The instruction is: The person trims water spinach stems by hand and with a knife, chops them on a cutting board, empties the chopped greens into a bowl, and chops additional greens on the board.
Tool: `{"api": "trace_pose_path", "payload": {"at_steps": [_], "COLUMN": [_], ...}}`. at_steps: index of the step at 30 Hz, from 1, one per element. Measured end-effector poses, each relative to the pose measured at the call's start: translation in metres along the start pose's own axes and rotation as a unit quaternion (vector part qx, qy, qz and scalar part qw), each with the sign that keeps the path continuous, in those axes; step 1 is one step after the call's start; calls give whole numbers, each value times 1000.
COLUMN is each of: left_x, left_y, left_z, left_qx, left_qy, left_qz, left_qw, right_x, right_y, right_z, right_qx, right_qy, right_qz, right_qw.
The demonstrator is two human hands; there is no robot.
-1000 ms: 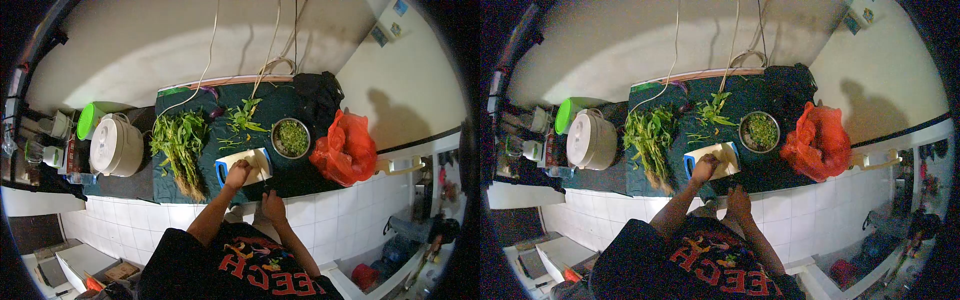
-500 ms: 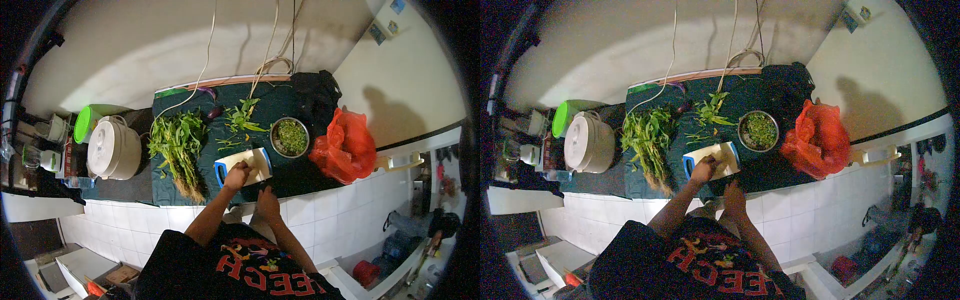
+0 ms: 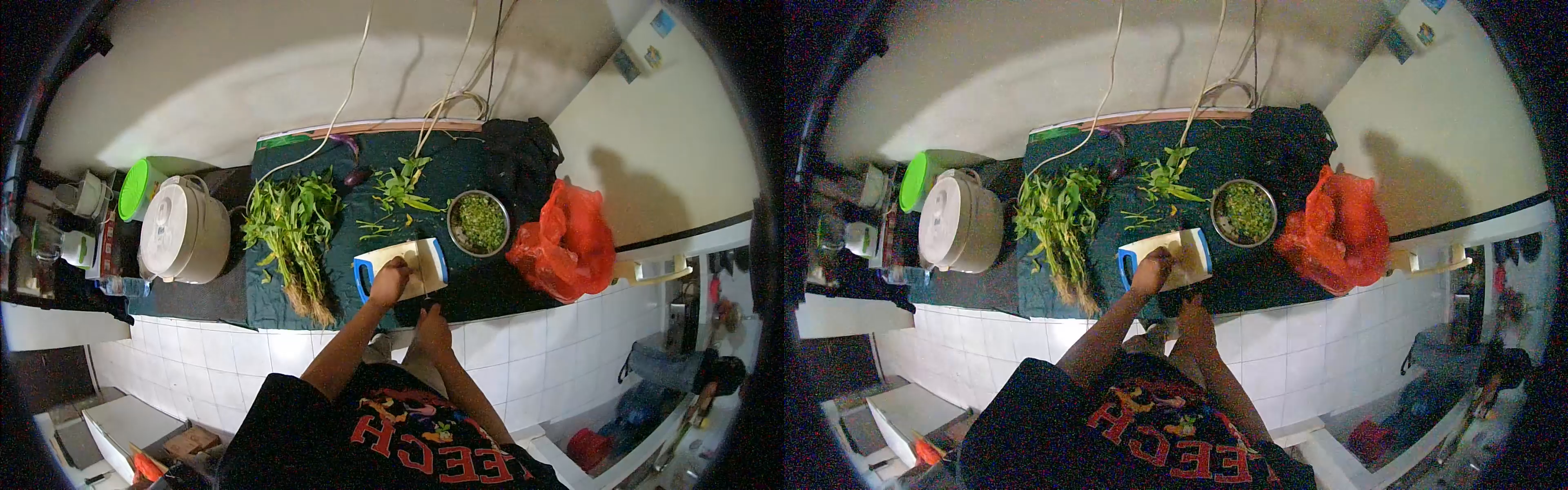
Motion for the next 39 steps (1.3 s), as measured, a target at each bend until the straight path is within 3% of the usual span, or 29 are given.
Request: {"api": "trace_pose_path", "payload": {"at_steps": [2, 4, 11, 13, 14, 16, 18, 24, 27, 32, 36, 39], "left_x": [1, -1, -3, -2, -2, -10, -12, -28, -30, -30, -31, -31], "left_y": [0, 1, 1, 15, 21, 40, 38, 25, 16, 16, 12, 9], "left_z": [0, -7, -17, -10, -5, -16, -24, -59, -66, -68, -70, -71], "left_qx": [-10, -37, -47, 110, 110, 187, 165, 153, 144, 127, 126, 135], "left_qy": [1, 84, 142, 150, 152, 240, 237, 351, 361, 355, 353, 354], "left_qz": [-1, -42, -8, -36, -35, 14, 12, -20, -35, -46, -45, -45], "left_qw": [1000, 995, 989, 982, 982, 953, 957, 923, 921, 925, 926, 924], "right_x": [2, 16, -3, -4, 0, 13, 23, 8, -2, 24, 13, 11], "right_y": [-1, 3, 14, 1, -5, 1, 8, -3, -5, 8, -18, -14], "right_z": [18, 13, -19, -5, 2, -4, -10, -4, -13, -19, 13, -9], "right_qx": [32, 33, -8, -12, -13, 20, 55, 7, -24, 77, 52, -8], "right_qy": [-101, -68, -21, -4, 6, 14, 12, -12, 116, -3, -94, 53], "right_qz": [11, 26, 13, 24, 28, 42, 52, 26, 86, 39, 19, 45], "right_qw": [994, 997, 1000, 1000, 999, 999, 997, 1000, 989, 996, 994, 998]}}
Point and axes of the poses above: each hand's wrist, its own x-axis towards the middle knuckle, its own y-axis out of the back of the hand, z = x × y, the point moved 10 cm from there along x, towards the middle knuckle, and after that the axes turned 15 degrees about x, right-handed, at the moved point
